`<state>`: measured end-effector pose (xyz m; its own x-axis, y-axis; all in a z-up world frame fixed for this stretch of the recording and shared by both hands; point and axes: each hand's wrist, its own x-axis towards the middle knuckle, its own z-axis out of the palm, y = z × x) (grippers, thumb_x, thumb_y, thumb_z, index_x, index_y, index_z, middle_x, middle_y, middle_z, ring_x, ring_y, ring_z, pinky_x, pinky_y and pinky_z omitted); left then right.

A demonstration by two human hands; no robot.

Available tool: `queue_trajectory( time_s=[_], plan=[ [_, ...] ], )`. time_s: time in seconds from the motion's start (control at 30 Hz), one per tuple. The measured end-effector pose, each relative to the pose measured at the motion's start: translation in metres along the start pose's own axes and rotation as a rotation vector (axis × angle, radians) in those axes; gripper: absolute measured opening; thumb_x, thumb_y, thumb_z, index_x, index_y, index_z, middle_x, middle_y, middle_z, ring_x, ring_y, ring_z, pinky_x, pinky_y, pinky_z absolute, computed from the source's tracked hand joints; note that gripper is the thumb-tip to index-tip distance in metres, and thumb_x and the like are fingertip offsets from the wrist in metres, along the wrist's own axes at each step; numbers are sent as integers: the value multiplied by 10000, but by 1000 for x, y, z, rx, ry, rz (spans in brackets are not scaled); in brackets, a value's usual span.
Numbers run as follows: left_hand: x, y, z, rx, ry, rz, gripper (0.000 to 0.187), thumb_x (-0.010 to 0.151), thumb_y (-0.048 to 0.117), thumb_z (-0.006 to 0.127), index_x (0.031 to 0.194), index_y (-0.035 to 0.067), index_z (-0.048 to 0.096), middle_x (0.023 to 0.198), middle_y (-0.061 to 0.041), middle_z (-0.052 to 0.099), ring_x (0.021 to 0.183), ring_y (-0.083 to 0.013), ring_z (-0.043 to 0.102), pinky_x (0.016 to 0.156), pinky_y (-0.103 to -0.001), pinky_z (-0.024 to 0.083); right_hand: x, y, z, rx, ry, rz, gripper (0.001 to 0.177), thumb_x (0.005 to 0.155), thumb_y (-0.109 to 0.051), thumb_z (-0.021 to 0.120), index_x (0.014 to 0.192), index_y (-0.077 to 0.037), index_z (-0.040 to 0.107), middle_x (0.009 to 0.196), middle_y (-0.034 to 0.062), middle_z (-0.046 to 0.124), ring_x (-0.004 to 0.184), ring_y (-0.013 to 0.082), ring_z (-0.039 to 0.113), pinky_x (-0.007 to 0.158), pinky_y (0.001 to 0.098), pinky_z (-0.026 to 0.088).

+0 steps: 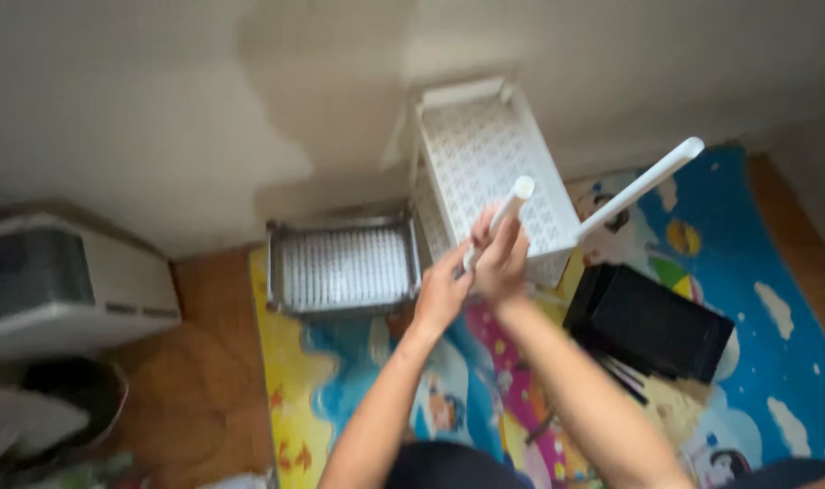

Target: The person assembles a white plastic storage rack by inserting white cylindrical legs into the corners of perforated trays. They stack trays and secure them with legs, repeating the process to build a multi-tiered structure.

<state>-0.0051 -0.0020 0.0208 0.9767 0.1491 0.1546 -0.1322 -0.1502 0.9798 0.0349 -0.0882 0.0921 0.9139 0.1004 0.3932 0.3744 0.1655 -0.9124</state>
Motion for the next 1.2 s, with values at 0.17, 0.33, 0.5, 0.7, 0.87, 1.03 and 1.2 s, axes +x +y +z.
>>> queue_trajectory(
  time_s=[0.17,0.33,0.5,0.7,0.87,1.03,1.2],
  plan=[
    [-9,-11,14,10,1,94,572,871,34,597,1440,90,610,1415,-188,655,1336,-354,616,1108,-379,475,-18,8,10,-298,294,-152,444,1140,-440,419,918,-62,494,745,-3,450,685,108,427,631,282,382],
    [-7,-19,16,-26,-50,27,562,856,47,655,1414,77,590,1390,-186,644,1293,-346,621,1069,-367,488,0,6,-18,-264,117,-48,418,1094,-238,503,717,-58,498,605,-14,483,552,83,425,522,278,352],
    [-3,-18,18,29,-43,22,494,876,77,705,1362,56,618,1385,-186,647,1293,-335,631,1074,-364,499,19,-4,-52,97,-316,241,402,1064,-127,533,673,-62,465,590,-18,451,541,64,381,502,263,306],
    [-3,-7,18,1,-91,-10,537,872,91,657,1405,70,594,1393,-178,647,1290,-323,630,1069,-354,494,7,-7,-43,-74,-86,170,375,1061,-151,533,699,-70,472,613,-17,472,565,69,410,518,270,348],
    [-8,2,25,-51,-98,7,549,882,98,688,1418,76,571,1404,-181,637,1333,-321,603,1093,-355,454,-18,0,-10,-327,361,-5,323,1075,-185,547,793,-28,556,668,-17,529,644,99,504,580,301,422],
    [-9,-3,34,6,-88,57,544,886,86,666,1425,75,588,1423,-183,635,1338,-333,610,1094,-366,475,-12,16,-44,-348,167,31,372,1049,-170,532,703,-34,543,568,-13,488,525,116,459,506,308,355],
    [-16,1,46,42,-80,-6,534,878,119,713,1403,114,617,1355,-150,680,1241,-325,670,1027,-362,522,-14,18,-80,159,-90,218,423,1101,-129,536,691,-88,440,597,-48,407,537,63,358,506,268,299]
  ],
)
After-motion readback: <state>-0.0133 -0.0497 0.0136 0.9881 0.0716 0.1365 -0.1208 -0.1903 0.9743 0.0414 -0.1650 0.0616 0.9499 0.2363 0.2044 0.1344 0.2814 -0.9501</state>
